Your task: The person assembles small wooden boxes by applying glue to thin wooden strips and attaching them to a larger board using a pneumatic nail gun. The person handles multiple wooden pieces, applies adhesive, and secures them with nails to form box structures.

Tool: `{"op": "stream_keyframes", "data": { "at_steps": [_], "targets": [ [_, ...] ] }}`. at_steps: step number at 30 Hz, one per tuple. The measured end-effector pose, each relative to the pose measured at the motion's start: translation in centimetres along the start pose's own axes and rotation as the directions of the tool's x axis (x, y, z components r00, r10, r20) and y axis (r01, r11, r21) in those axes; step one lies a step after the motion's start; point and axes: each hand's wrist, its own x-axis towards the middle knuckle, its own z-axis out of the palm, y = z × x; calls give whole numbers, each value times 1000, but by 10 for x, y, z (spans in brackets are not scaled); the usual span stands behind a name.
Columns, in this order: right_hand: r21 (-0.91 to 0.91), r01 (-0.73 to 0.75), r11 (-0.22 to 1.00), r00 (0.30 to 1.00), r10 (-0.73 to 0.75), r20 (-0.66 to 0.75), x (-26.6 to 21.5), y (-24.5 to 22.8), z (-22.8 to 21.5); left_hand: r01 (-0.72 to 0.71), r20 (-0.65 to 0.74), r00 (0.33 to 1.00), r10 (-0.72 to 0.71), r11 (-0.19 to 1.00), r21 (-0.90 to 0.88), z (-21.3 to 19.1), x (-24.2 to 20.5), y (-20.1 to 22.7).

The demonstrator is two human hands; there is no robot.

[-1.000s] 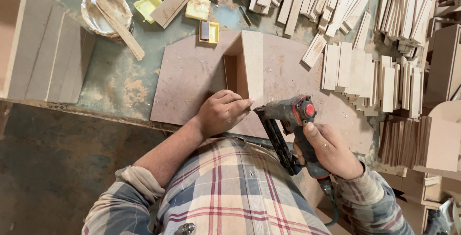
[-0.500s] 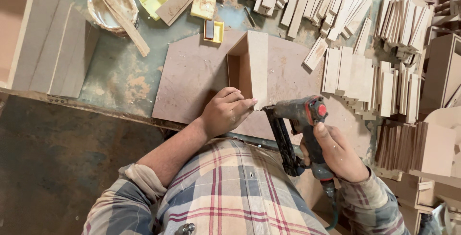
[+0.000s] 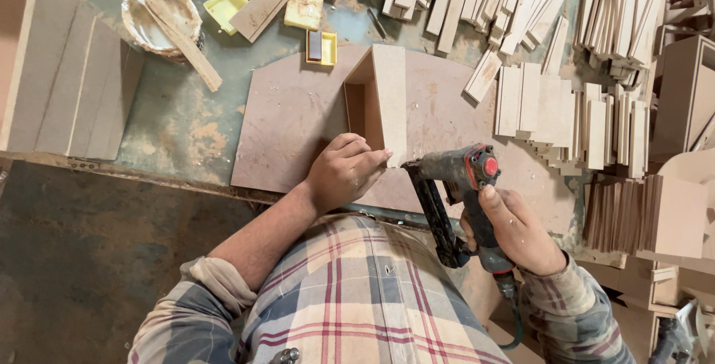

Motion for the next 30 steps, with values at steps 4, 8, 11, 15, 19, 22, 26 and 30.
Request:
{"op": "stream_keyframes", "data": {
  "at_steps": [4, 8, 11, 15, 19, 22, 26, 30],
  "targets": [
    [6, -5, 1000, 1000, 5, 15, 1, -3, -1, 13, 21, 1000, -14, 1000, 25, 1, -2, 0],
    [-19, -6, 1000, 1000, 6, 11, 1, -4, 0, 11, 22, 1000, -12, 999, 30, 1, -2, 1],
    [4, -20, 1000, 1000, 20, -2, -1, 0, -3, 13, 21, 1000, -14, 1000, 17, 0, -1, 1],
    [-51, 40, 998, 999, -41, -30, 4, 18, -18, 16, 9, 1000, -15, 1000, -10, -9, -3, 2],
    [-383, 0, 924, 986, -65, -156, 55, 56, -36, 200, -62, 977, -203, 978, -57, -21, -11, 7],
    [-866, 55, 498, 870, -449, -203, 119, 103, -33, 443, -124, 888, -443, 896, -24, -18, -17, 9],
    [-922, -57, 382, 867, -440, -235, 170, 152, -20, 844, 86, 531, -843, 517, -138, -3, -30, -3],
    [-792, 310, 526, 750, -647, -136, 167, 155, 5, 676, 277, 299, -913, -2, -737, 12, -69, -31]
  ]
}}
